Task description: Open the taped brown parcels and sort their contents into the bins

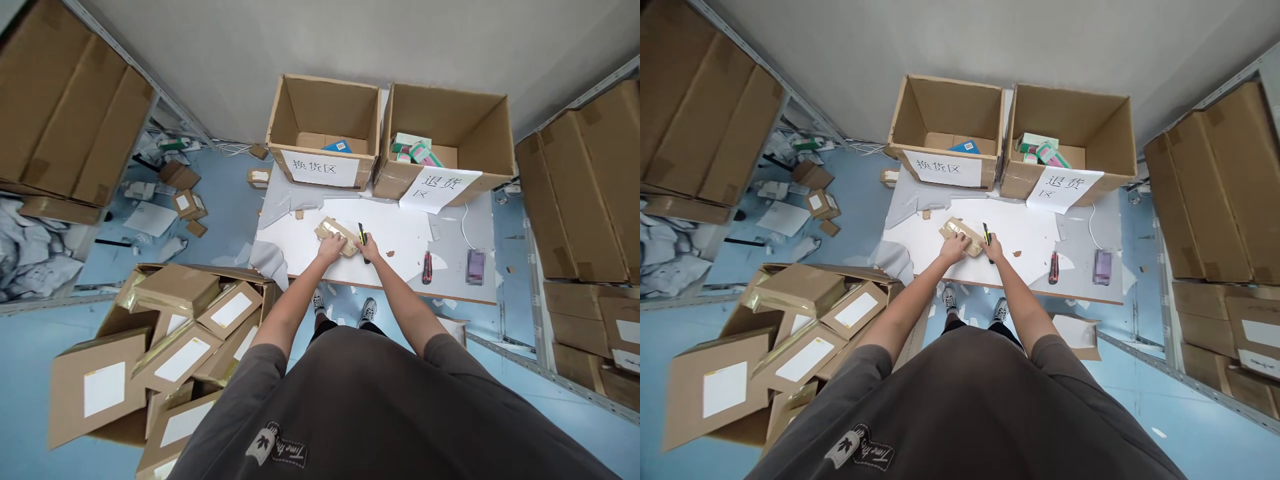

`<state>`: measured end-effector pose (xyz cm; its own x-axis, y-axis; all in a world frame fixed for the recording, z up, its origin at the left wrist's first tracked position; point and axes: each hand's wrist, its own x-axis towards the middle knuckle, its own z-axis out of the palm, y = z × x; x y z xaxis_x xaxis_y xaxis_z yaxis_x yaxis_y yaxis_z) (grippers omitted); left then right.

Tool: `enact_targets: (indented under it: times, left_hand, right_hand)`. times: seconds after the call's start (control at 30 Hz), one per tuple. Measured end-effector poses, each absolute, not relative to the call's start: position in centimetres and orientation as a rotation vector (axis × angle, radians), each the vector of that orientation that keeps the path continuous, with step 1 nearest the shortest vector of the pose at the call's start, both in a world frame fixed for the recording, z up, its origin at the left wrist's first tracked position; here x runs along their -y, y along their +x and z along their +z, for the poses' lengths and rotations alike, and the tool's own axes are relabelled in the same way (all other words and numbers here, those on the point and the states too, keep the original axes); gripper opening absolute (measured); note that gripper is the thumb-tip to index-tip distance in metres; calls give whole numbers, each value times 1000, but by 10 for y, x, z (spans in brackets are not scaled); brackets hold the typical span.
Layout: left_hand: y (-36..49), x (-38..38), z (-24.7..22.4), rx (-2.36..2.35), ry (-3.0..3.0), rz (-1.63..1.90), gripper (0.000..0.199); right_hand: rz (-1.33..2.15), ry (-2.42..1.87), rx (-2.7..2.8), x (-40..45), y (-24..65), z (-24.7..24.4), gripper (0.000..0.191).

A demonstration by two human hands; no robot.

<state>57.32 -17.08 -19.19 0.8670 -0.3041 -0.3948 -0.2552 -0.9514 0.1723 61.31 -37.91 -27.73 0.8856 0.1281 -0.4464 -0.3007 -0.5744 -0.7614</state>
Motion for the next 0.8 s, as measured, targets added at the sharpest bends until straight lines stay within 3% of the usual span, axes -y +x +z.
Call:
enact_targets:
  times: [0.3,0.53,0.8]
  left_hand:
    - [602,160,-196,270,2911,-627,51]
    - [612,161,-194,346,2898,-537,51]
    - [606,155,-190,379,2925,-580,62]
  right_hand:
    - [488,-2335,45,352,643,-281,38]
    - [452,-2361,-10,351,647,-266,39]
    - [844,-2262,127,389,618,-232,33]
